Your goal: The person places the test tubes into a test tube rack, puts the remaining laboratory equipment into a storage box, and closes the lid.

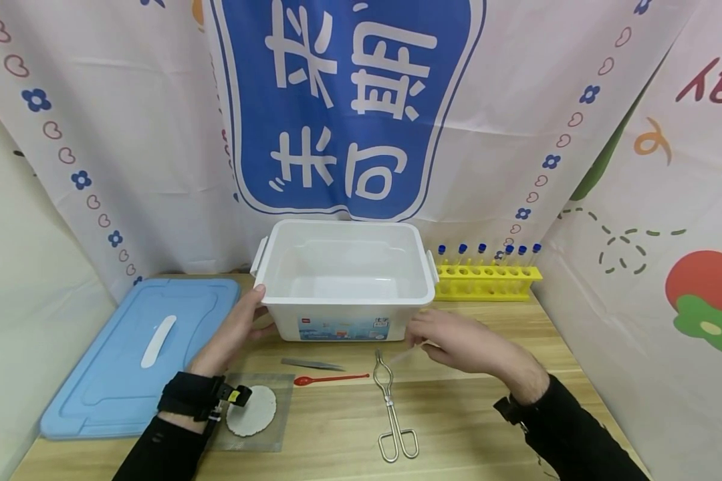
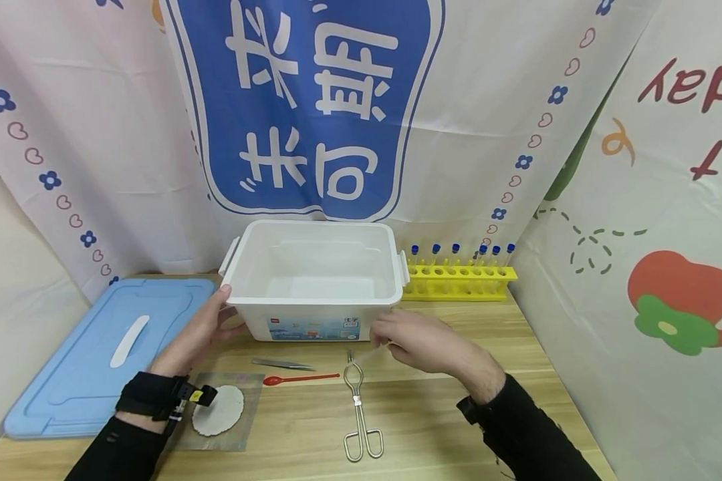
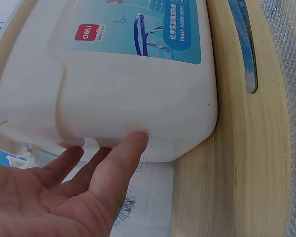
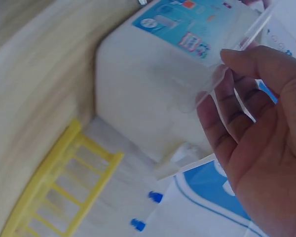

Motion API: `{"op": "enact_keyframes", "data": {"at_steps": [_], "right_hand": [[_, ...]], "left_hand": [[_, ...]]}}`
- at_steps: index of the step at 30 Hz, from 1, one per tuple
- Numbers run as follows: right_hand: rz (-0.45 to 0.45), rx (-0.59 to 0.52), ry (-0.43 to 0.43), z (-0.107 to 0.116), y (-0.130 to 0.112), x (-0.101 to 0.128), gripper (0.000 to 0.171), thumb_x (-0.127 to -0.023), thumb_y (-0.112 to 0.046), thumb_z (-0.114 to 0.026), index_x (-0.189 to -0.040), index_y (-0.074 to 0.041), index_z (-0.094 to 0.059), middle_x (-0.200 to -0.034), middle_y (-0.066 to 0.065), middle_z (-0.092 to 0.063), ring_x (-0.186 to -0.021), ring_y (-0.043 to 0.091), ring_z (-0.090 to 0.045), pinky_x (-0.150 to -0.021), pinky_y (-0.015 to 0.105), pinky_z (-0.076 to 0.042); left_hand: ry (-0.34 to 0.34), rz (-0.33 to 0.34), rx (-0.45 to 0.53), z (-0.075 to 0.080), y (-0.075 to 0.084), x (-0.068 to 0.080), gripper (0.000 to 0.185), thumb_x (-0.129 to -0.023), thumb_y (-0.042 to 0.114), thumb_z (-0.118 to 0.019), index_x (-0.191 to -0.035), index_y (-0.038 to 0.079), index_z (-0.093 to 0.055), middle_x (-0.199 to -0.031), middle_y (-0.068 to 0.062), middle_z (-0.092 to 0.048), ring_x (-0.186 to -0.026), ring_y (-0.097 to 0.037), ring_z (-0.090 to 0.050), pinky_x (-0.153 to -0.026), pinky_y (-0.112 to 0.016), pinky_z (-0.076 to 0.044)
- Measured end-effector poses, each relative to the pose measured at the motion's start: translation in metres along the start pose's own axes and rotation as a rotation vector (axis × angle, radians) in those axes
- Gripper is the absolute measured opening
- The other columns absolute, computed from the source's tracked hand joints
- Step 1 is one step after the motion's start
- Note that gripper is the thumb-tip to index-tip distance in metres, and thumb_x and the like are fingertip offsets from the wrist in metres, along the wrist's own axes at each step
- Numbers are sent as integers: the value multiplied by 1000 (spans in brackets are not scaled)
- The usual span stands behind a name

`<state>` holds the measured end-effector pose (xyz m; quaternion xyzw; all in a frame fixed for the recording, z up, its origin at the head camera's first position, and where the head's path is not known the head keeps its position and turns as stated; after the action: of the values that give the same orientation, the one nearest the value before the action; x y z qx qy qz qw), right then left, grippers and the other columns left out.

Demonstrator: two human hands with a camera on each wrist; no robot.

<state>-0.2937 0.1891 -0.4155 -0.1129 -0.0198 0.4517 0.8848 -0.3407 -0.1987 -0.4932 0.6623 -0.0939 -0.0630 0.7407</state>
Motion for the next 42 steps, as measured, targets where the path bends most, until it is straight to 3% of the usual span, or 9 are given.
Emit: {"op": "enact_keyframes", "data": {"at_steps": [8,21,31,42], "right_hand": [[30,46,48,17,-19,-18,25,-109,0,-76,-121,-22,-75,-121,-6,-78,-109,10,-71,-92,31,-69],[63,-58,122,50,-45,-48,23,-114,-3,-72,-133,-14,-75,-128,1,-80,-117,13,-72,-102,34,-69],[31,-81,204,68,-48,-70,20,-114,-4,-75,-132,-12,-74,-128,0,-77,-117,13,-73,-105,33,-68],[-1,-127,269,72,-44,-95,22,-116,-4,-71,-137,-9,-72,-131,5,-77,-120,18,-73,-108,36,-67]], "left_hand": [[-7,-1,-8,0,0,0,86,-126,61,-26,-188,4,-8,-189,-35,-19,-180,-61,-16,-134,-80,-37],[-8,2,-2,1,0,0,86,-127,60,-25,-188,3,-8,-189,-35,-18,-180,-61,-16,-135,-80,-36],[-17,-1,-11,1,0,0,86,-127,60,-24,-188,3,-4,-189,-36,-16,-180,-62,-15,-135,-82,-35],[-20,-33,-6,0,2,1,84,-127,61,-25,-190,8,-5,-191,-34,-16,-180,-63,-14,-132,-83,-38]]}}
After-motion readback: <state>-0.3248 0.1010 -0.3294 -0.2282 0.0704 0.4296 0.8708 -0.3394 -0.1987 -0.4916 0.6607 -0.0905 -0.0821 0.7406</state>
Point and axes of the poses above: each hand's wrist, its own x-axis away from the middle knuckle, its own z-axis out of the back of the hand, y = z × x, the point moved 6 cm from there along -x, towards the middle knuckle
